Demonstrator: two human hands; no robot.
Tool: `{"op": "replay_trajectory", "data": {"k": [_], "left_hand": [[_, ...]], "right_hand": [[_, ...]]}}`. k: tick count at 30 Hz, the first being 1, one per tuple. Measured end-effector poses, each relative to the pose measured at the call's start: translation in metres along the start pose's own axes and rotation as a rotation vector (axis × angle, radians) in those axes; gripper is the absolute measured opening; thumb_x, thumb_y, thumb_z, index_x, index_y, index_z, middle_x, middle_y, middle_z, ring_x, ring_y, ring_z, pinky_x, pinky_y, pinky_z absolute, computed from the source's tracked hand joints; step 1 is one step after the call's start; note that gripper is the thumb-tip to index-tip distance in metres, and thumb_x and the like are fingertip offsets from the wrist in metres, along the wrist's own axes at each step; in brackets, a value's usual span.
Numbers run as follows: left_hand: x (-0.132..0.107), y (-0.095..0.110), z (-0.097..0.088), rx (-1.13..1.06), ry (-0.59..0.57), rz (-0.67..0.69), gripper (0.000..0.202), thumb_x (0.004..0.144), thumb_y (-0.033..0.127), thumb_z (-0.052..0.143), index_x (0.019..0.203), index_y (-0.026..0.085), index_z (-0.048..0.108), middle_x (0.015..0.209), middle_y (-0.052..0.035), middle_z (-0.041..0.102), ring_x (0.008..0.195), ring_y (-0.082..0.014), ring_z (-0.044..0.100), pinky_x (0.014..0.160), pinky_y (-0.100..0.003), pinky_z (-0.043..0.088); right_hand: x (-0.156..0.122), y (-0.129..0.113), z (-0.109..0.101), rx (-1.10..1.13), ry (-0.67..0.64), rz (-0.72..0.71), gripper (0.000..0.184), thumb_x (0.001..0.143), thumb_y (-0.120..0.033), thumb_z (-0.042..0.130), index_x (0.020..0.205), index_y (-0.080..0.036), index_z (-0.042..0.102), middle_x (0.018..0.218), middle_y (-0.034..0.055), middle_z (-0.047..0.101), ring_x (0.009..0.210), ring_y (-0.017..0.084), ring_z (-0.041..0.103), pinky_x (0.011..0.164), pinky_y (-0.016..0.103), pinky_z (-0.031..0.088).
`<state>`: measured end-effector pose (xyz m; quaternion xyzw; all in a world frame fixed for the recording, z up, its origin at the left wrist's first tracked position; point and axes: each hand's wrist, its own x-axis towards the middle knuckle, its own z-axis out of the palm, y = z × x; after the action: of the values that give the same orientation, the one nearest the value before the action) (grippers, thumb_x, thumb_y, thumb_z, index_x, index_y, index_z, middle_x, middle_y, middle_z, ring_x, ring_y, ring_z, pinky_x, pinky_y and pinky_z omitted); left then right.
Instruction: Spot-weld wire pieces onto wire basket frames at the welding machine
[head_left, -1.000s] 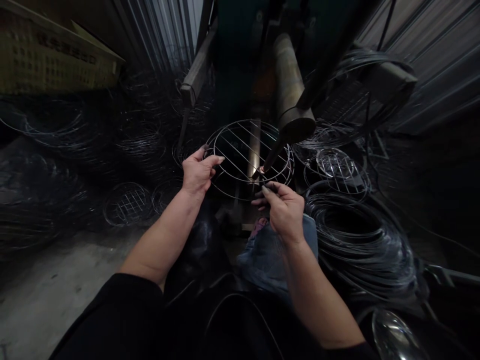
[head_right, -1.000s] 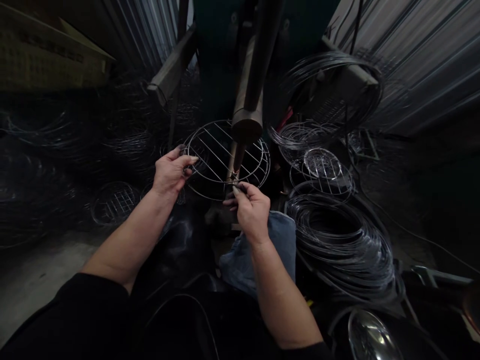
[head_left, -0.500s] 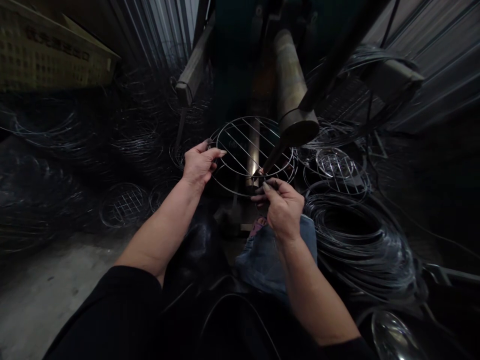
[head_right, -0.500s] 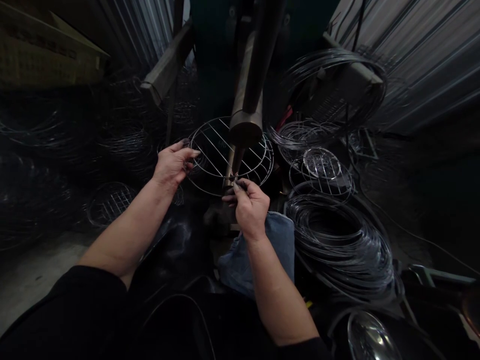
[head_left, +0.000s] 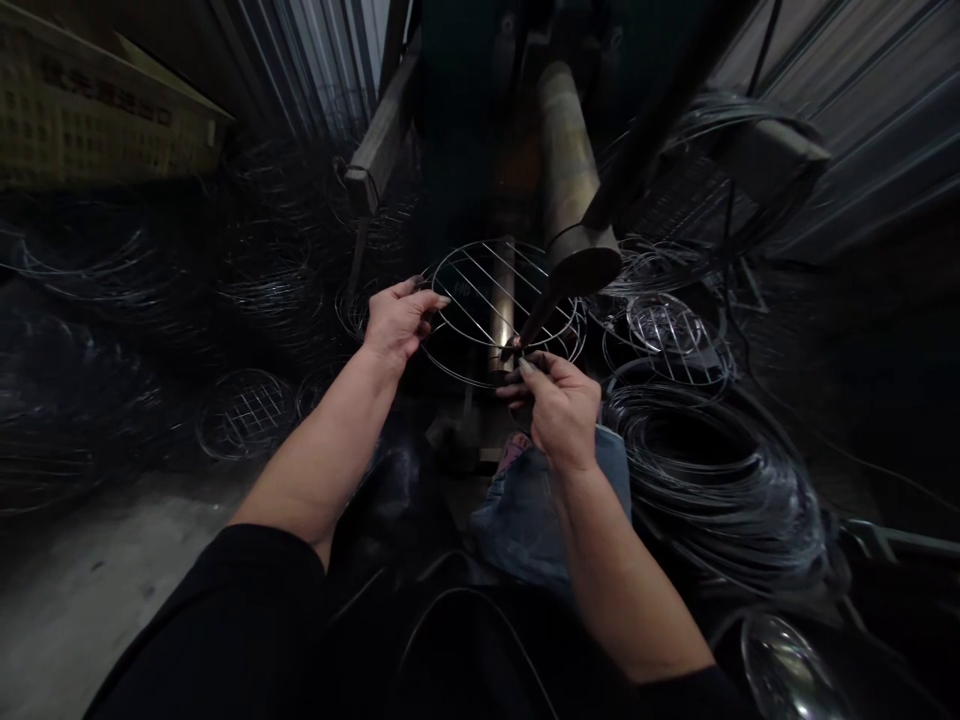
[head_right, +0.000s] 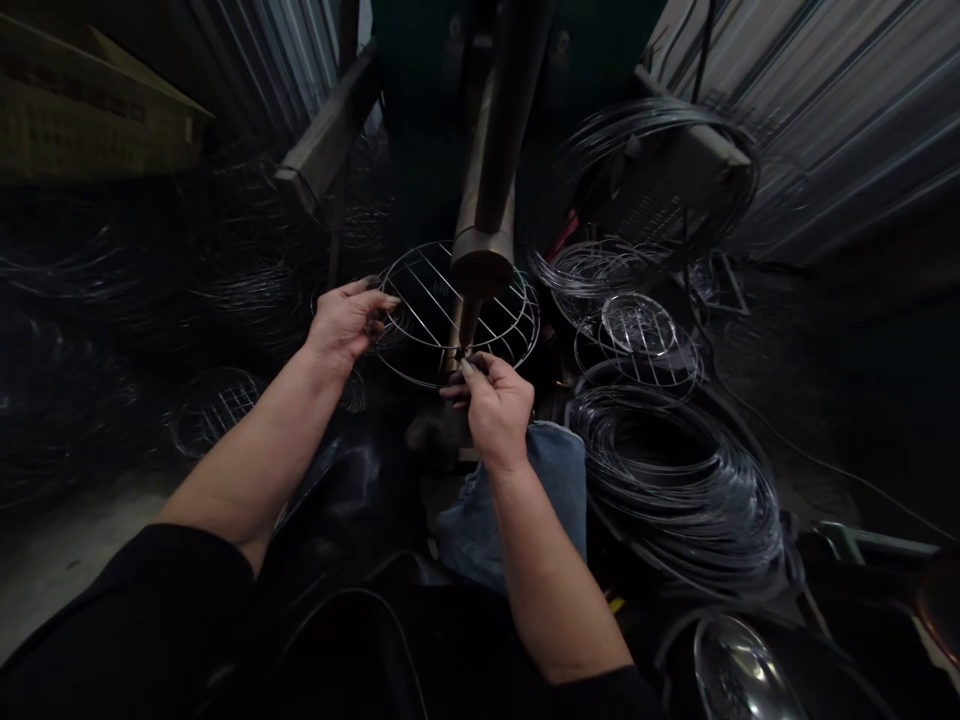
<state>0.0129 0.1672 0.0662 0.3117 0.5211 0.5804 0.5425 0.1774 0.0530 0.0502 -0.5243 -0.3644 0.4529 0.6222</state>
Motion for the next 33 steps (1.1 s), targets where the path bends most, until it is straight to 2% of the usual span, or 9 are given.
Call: {"op": "replay_trajectory", "data": {"k": [6,13,19,23,26,31,33], "left_hand": [[0.002,0.001,0.002,0.009,-0.003,-0.006,0.035,0.045,0.009,0.071,0.078,0.014,0.063,0.058,-0.001,0.056,0.049,-0.0094,0.048,0.038,-0.019,0.027],[0.002,0.002,0.003,-0.007,-0.003,0.012,0.038,0.044,0.009,0.071,0.081,0.014,0.065,0.057,-0.0006,0.057,0.048,-0.0092,0.048,0.038,-0.019,0.026],[0.002,0.001,0.003,-0.009,-0.005,0.016,0.039,0.045,0.009,0.072,0.083,0.013,0.063,0.055,0.0012,0.055,0.044,-0.0083,0.045,0.037,-0.02,0.025],[0.003,0.002,0.005,-0.009,0.001,-0.001,0.042,0.046,0.006,0.07,0.087,0.013,0.062,0.057,0.0015,0.056,0.047,-0.0084,0.047,0.039,-0.02,0.025],[0.005,0.002,0.006,-0.011,-0.034,0.004,0.038,0.047,0.006,0.068,0.084,0.014,0.061,0.057,0.0014,0.056,0.049,-0.0087,0.048,0.04,-0.019,0.024],[0.004,0.003,0.006,-0.002,-0.033,-0.026,0.04,0.047,0.006,0.069,0.085,0.015,0.061,0.056,0.0025,0.055,0.048,-0.0085,0.048,0.04,-0.019,0.022],[0.003,0.004,0.006,-0.001,-0.024,-0.025,0.039,0.048,0.006,0.068,0.085,0.014,0.06,0.054,0.0028,0.054,0.047,-0.0081,0.047,0.039,-0.019,0.022]], "right_hand": [[-0.007,0.003,0.002,-0.005,0.05,-0.03,0.019,0.073,-0.031,0.068,0.082,-0.016,0.063,0.065,-0.0012,0.065,0.049,0.015,0.066,0.039,0.018,0.046],[-0.006,0.007,0.01,0.13,0.116,-0.016,0.018,0.068,-0.028,0.069,0.078,-0.016,0.062,0.057,-0.0031,0.063,0.044,0.015,0.064,0.036,0.018,0.044],[-0.003,0.01,0.01,0.182,0.122,-0.01,0.019,0.064,-0.028,0.07,0.077,-0.015,0.062,0.055,-0.003,0.063,0.041,0.015,0.063,0.035,0.018,0.043],[-0.002,0.011,0.011,0.226,0.108,-0.011,0.021,0.062,-0.028,0.071,0.075,-0.015,0.061,0.052,-0.0035,0.061,0.039,0.015,0.061,0.034,0.018,0.043],[-0.001,0.011,0.013,0.255,0.116,-0.008,0.022,0.06,-0.028,0.073,0.073,-0.015,0.06,0.051,-0.0034,0.061,0.037,0.014,0.06,0.032,0.018,0.041],[-0.006,0.007,0.01,0.263,0.071,0.012,0.027,0.06,-0.032,0.076,0.073,-0.015,0.06,0.056,-0.0017,0.063,0.041,0.015,0.062,0.034,0.018,0.043],[-0.013,0.004,0.002,0.248,0.141,-0.034,0.028,0.062,-0.034,0.076,0.077,-0.015,0.062,0.065,0.0002,0.067,0.047,0.015,0.065,0.037,0.018,0.045]]}}
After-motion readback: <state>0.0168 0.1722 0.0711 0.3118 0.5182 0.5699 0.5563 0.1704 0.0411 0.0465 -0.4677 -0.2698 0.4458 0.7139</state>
